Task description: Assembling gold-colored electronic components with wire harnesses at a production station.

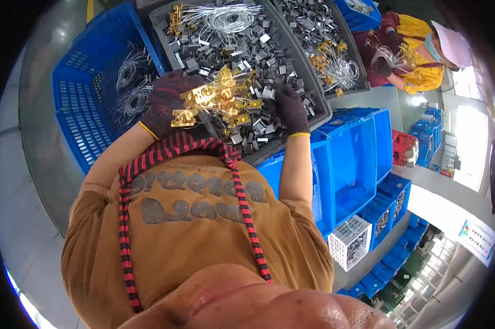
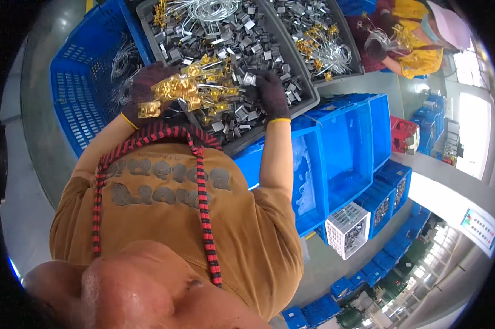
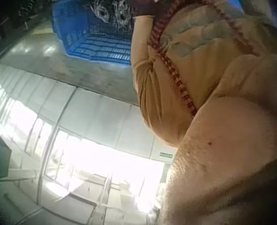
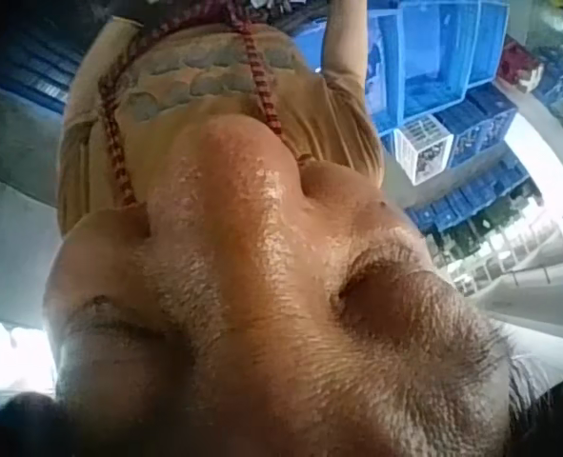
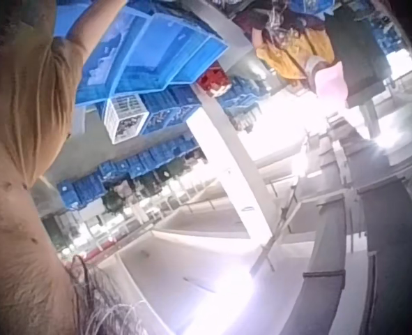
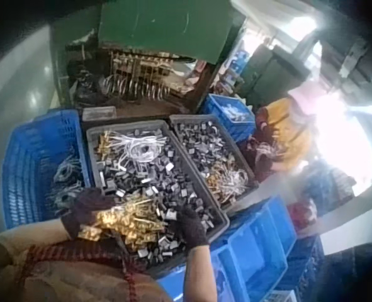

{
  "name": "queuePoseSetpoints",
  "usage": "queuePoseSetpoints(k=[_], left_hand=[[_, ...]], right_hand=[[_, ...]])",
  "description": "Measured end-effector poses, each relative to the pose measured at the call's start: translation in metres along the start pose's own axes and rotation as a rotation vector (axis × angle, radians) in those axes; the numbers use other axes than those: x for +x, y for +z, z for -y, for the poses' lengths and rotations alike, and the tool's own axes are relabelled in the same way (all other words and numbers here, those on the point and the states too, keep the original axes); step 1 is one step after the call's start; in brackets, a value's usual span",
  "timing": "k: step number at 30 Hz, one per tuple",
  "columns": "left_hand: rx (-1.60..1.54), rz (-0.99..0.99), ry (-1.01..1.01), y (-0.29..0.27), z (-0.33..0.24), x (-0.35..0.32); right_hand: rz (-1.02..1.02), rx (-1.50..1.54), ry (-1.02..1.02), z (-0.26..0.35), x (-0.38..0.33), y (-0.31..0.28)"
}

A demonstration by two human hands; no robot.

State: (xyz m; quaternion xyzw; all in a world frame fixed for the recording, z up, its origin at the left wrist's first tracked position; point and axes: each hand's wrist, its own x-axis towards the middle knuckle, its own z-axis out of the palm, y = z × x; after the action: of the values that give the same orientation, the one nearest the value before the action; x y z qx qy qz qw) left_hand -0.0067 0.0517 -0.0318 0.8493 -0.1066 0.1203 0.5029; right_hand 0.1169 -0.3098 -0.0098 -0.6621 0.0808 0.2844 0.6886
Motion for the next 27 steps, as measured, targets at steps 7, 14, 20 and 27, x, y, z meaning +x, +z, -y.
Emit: queuePoseSetpoints(k=[7, 14, 20, 27], left_hand=[[0.681, 0.235, 0.076, -0.017, -0.079, 0.032], [0.198, 0.077, 0.341, -0.02, -0.044, 0.025], [0.562, 0.181, 0.104, -0.024, -0.065, 0.015], [0.429, 0.164, 0.303, -0.032, -0.053, 0.02]], right_hand=[[-0.092, -0.559, 0.008, 0.024, -0.008, -0.013], [-0.583, -1.17, -0.472, 0.037, 0.019, -0.02], [0.33, -0.305, -0.466, 0.092, -0.066, 0.072], [0.705, -0.208, -0.48, 0.105, -0.082, 0.119]])
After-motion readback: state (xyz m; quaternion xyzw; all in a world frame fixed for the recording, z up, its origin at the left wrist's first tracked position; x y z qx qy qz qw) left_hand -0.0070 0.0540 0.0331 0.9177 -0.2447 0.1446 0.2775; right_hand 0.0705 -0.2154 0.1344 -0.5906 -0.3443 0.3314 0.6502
